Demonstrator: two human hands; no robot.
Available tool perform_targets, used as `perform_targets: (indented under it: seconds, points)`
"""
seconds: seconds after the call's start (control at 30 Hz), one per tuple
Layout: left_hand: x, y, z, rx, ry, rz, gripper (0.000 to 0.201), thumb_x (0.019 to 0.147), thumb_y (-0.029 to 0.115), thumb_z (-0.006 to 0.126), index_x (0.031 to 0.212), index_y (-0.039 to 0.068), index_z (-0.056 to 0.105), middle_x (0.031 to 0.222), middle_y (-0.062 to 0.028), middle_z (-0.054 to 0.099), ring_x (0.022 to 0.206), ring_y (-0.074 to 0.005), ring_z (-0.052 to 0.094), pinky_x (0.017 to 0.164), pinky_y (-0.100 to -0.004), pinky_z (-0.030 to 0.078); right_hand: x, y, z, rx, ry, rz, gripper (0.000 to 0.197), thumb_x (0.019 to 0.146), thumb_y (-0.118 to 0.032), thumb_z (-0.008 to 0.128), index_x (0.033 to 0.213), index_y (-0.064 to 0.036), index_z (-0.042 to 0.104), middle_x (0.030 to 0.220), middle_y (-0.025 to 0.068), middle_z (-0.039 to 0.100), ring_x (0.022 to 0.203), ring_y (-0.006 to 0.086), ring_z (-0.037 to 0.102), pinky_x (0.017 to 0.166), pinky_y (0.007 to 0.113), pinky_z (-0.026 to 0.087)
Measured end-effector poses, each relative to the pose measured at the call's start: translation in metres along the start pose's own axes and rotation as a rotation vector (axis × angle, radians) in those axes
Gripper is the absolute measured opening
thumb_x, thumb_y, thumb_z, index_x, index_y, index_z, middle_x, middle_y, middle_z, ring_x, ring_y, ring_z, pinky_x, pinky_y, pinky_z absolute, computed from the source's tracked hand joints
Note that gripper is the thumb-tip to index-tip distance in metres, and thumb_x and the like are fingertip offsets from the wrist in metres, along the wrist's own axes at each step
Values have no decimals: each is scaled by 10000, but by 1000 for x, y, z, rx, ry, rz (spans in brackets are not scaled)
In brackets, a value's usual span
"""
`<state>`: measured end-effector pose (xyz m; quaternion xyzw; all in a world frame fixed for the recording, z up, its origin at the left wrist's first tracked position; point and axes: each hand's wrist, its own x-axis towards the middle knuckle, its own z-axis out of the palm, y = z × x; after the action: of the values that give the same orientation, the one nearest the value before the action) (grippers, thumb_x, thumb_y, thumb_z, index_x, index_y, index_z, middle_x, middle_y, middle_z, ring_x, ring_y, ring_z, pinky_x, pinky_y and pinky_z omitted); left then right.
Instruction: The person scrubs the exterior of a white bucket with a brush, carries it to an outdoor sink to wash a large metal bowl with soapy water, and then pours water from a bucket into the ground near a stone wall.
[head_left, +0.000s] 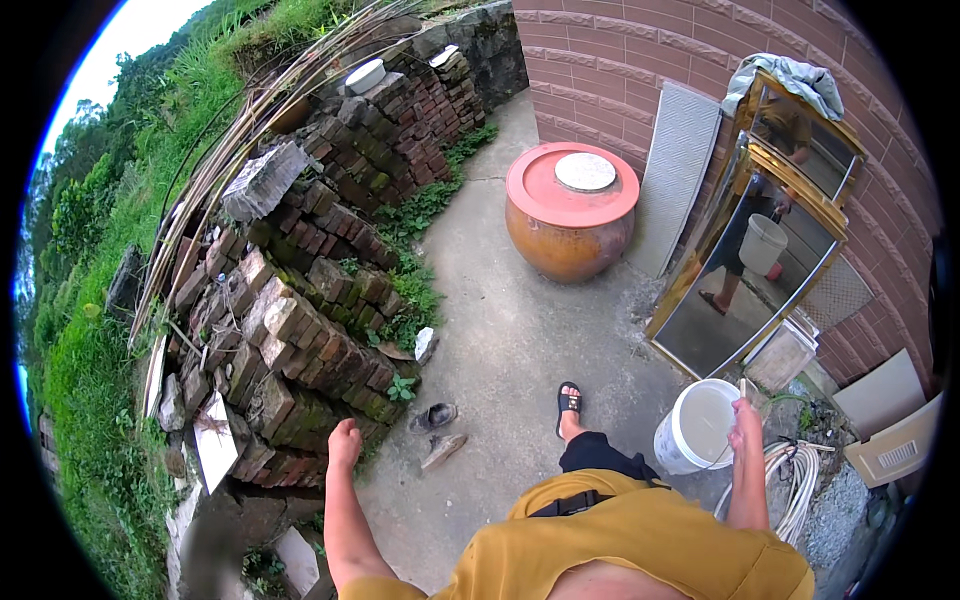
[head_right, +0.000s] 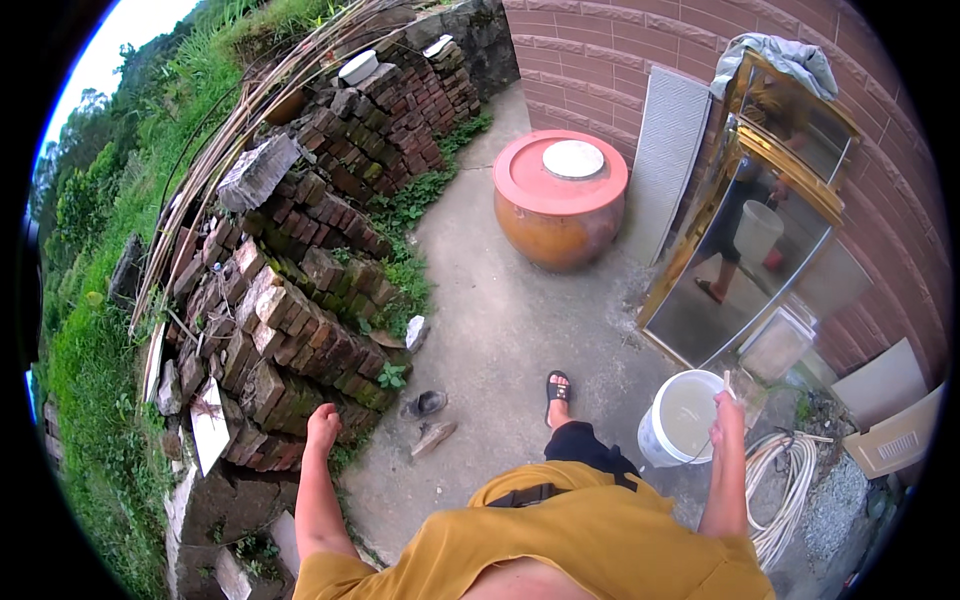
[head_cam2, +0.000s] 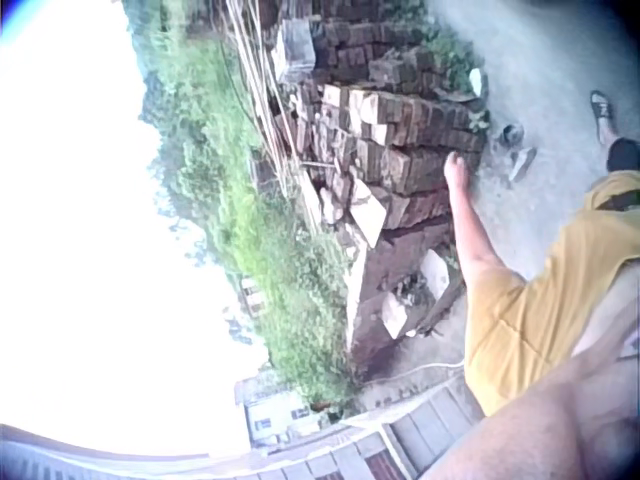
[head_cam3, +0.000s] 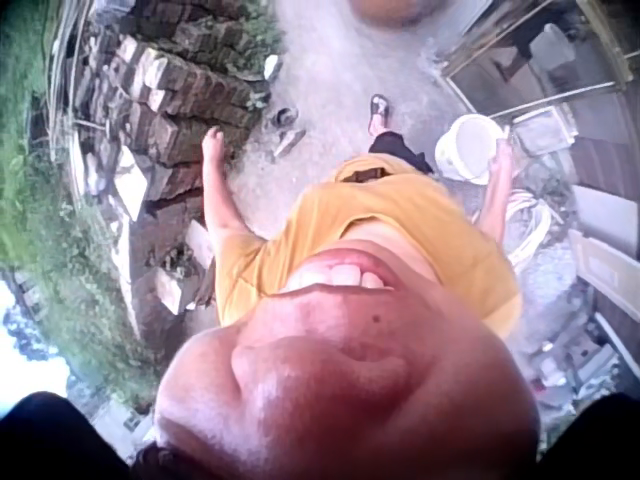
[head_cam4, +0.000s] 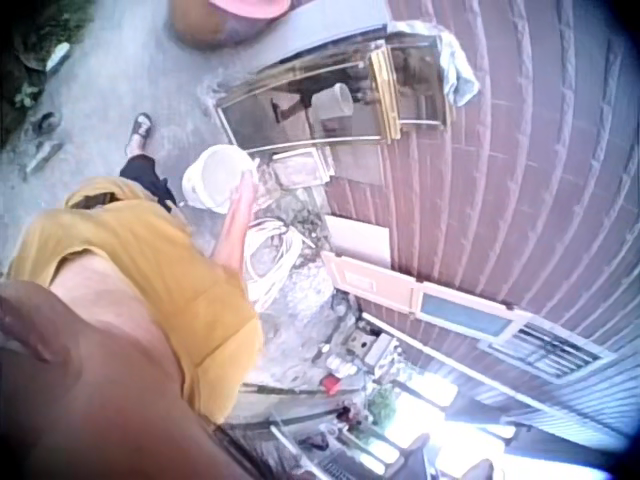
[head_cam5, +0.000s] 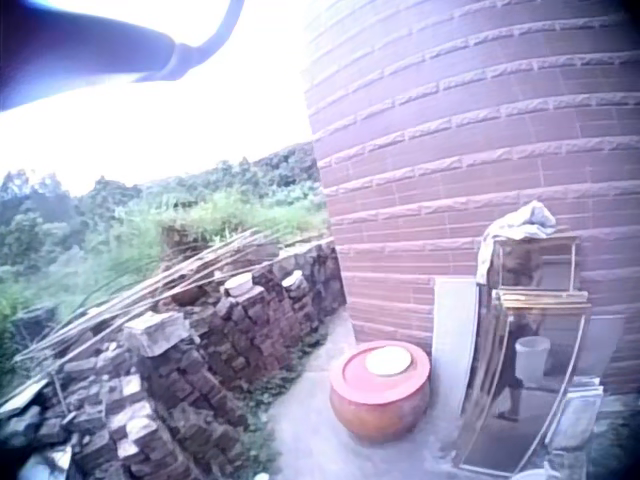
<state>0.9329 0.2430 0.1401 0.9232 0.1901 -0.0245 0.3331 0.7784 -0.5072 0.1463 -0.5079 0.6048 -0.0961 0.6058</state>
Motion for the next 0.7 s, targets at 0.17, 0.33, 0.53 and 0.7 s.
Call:
perform_targets:
  seconds: [0.17,0.33,0.53,0.7]
  points:
    - [102,88,39,-129,-158,-17,323,755,117,453,1040,-10,536,992,-147,589,874,-225,577,776,-288,438,-60,-108,135,-30,-247,-195,135,697,-183,519,663,-59,482,514,-21,363,314,63,255,285,219,173]
    - [144,3,78,193,-658,-200,320,751,132,493,1039,2,538,826,-96,605,611,-165,587,583,-290,474,-101,-226,266,-105,-400,-372,119,698,-146,522,634,-53,485,485,-54,337,333,44,266,300,215,189]
    - [202,26,77,195,-739,-443,289,772,151,460,1020,41,561,821,-107,615,620,-214,630,488,-315,493,-118,-329,433,-96,-507,-556,88,704,-133,530,649,-70,503,475,-61,353,348,31,279,315,194,210]
    - [328,28,79,163,-792,-522,262,758,177,475,969,55,572,819,-128,610,654,-225,611,582,-330,483,-115,-395,576,-30,-502,-545,91,695,-149,533,659,-69,508,476,-59,358,359,29,277,323,193,200]
